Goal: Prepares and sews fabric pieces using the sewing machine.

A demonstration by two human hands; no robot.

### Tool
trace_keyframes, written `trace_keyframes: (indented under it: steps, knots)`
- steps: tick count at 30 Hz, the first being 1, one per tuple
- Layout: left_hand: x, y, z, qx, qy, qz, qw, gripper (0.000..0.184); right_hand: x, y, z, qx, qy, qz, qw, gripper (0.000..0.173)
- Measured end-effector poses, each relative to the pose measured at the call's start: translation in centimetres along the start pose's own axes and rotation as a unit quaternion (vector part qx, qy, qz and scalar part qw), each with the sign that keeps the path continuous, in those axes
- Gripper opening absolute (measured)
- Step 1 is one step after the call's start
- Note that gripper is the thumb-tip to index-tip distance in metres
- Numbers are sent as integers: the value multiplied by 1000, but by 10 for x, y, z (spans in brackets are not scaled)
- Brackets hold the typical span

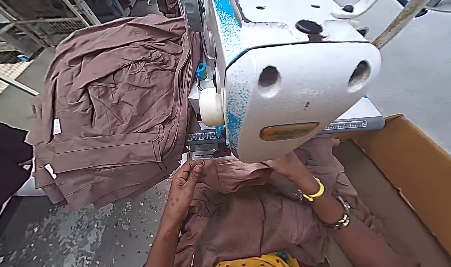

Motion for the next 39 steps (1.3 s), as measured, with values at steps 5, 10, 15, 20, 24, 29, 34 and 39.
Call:
trace_keyframes:
  steps: [5,10,15,20,24,29,34,39]
  knots:
    - [-3,-11,-1,-15,-7,-32,999,14,0,-4,5,-49,26,13,998,23]
    - [6,-2,1,-24,-4,-30,999,17,-4,-1,-1,5,-41,-21,999,21]
    - [12,14,6,5,-18,-20,1000,18,-6,6,-11,17,-25,-25,999,11]
    - [8,6,6,3,-21,-27,999,18,-8,5,-34,-162,5,-38,986,21]
    - [7,-2,7,0,-27,-25,999,19,2,4,-86,-428,196,-75,879,18]
    - [7,0,7,-1,-24,-19,1000,17,25,21,-82,-516,154,-125,833,26]
    - [3,3,4,32,-36,5,999,14,29,32,-86,-492,134,-105,854,16]
    - [7,-1,7,12,-39,-10,999,14,12,26,-102,-388,200,-134,890,16]
Point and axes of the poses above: each hand's wrist, its own x-axis towards the middle knuckle, its own z-axis out of the palm, y = z × x, the point moved 8 cm from there along x, towards the middle knuckle, and after that the axes turned 4 degrees about -y, right-handed, at the moved point
